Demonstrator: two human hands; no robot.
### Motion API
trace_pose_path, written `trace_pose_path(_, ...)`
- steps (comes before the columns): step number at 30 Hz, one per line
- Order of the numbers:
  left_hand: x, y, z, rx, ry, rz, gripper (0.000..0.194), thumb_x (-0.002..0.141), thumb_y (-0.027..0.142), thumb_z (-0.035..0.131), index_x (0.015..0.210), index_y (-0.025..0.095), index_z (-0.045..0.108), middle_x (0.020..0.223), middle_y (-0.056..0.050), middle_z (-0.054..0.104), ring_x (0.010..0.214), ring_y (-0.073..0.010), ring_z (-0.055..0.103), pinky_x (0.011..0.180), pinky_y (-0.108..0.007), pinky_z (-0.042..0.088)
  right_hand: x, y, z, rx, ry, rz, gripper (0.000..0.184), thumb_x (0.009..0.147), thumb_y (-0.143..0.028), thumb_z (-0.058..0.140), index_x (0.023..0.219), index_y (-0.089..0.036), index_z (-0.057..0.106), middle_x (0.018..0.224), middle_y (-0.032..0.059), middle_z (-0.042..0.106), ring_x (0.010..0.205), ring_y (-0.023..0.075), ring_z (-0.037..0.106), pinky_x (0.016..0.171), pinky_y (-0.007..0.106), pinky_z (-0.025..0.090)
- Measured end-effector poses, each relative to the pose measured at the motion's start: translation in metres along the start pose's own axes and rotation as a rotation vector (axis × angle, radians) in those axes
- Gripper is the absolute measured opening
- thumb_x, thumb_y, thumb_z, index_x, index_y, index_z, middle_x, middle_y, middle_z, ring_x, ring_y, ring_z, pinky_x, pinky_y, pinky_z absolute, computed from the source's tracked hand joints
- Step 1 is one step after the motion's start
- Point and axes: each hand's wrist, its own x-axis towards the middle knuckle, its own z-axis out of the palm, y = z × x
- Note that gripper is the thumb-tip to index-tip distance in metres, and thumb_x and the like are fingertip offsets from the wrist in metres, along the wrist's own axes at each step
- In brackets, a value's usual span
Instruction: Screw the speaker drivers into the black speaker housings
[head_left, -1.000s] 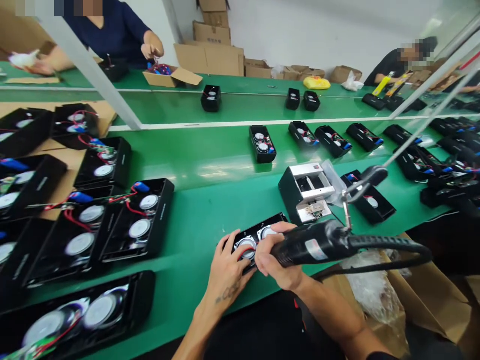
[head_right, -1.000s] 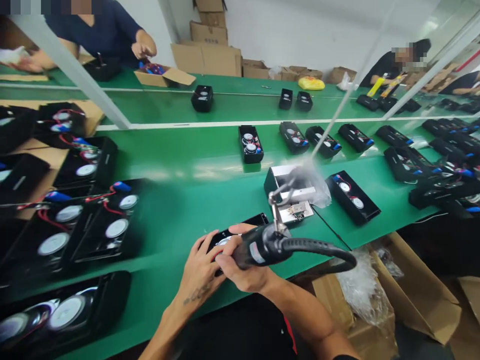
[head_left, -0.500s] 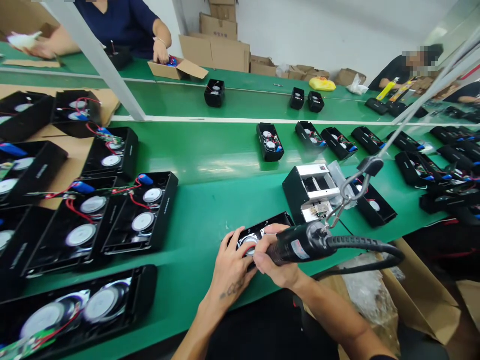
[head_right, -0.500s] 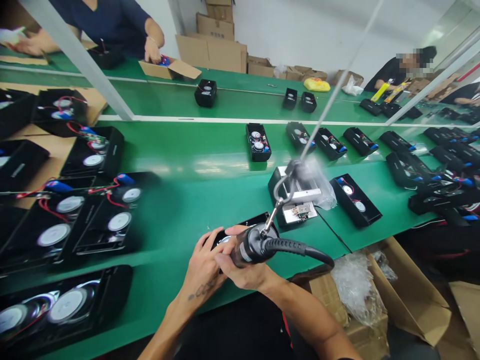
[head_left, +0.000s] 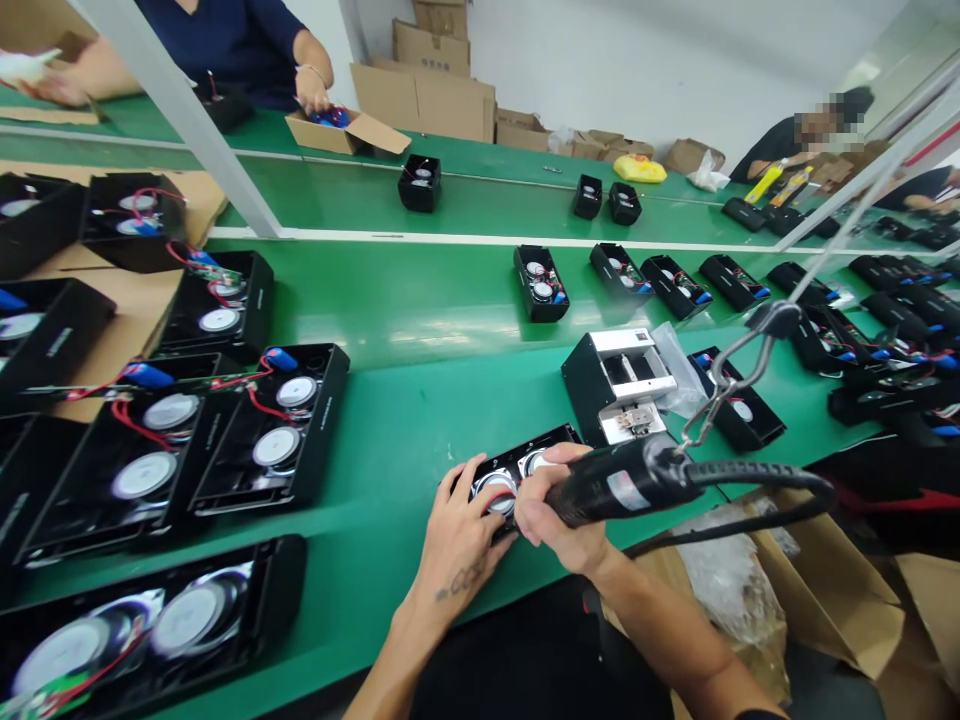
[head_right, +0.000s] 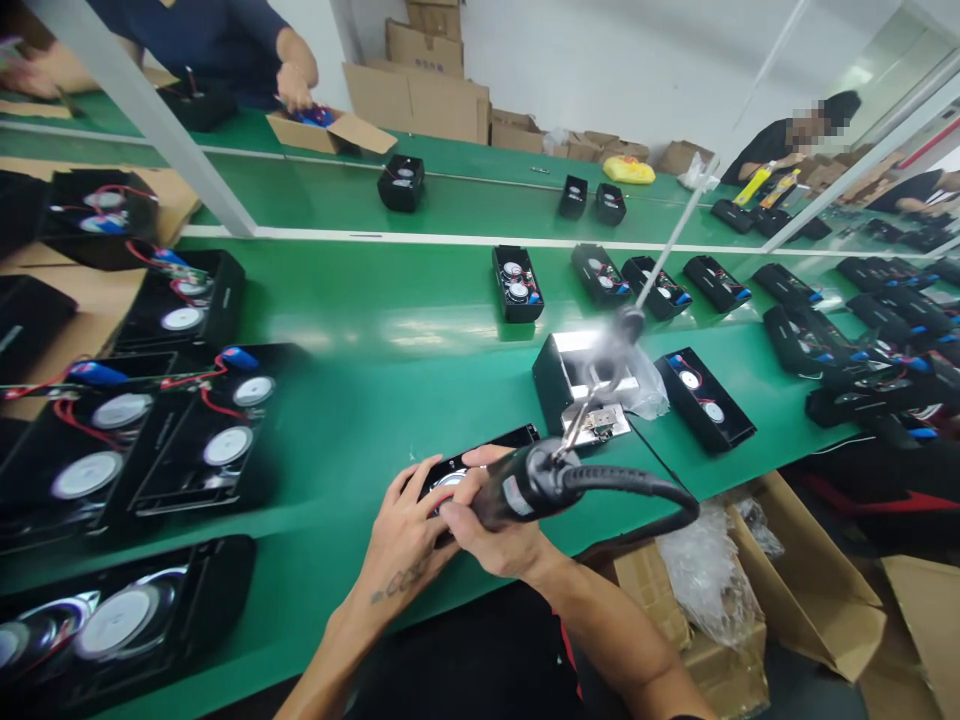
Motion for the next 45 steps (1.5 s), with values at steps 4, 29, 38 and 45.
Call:
trace_pose_path(4,-0.001,-0.003,0.002,0.000,0.003,0.010,0.011,0.082,0.028,0.090,0.078,0.026,0.080,0.115,-0.001,0.082,0.143,-0.0405,0.059,0.118,-0.057,0.046,0.029,-0.039,-0.027,0.117,0.200,-0.225,0.042,0.100,-0.038,0.078,0.135,-0.037,0.054,0.062,-0.0126,0.051,0.041,0.0116,0.045,0.044,0.025,0.044)
trace_pose_path(29,0.001,-0.021,0.009,0.060,0.127,0.069,0.020,0.091,0.033,0.066,0.072,0.033,0.074,0.108,0.004,0.084,0.133,-0.0370,0.064,0.103,-0.058,0.054,0.068,-0.039,-0.169,-0.435,0.602,-0.201,0.037,0.090,-0.036,0.083,0.110,-0.025,0.053,0.056,-0.0135,0.059,0.042,0.0111,0.052,0.052,0.029,0.049)
trace_pose_path(38,-0.001,-0.014,0.000,0.072,-0.004,0.082,0.010,0.088,0.029,0.083,0.078,0.030,0.079,0.113,-0.001,0.082,0.142,-0.0390,0.058,0.111,-0.057,0.049,0.018,-0.043,-0.097,0.008,0.246,-0.091,0.052,0.092,-0.044,0.085,0.131,-0.030,0.053,0.058,-0.0132,0.055,0.038,0.0115,0.045,0.038,0.026,0.039)
trace_pose_path(45,-0.001,-0.005,-0.001,0.050,-0.006,0.041,0.009,0.085,0.034,0.090,0.092,0.031,0.084,0.117,0.000,0.082,0.143,-0.0403,0.059,0.117,-0.058,0.046,0.010,-0.016,-0.015,0.184,0.034,-0.094,0.044,0.099,-0.037,0.079,0.132,-0.033,0.049,0.063,-0.0132,0.053,0.040,0.0102,0.044,0.042,0.026,0.039)
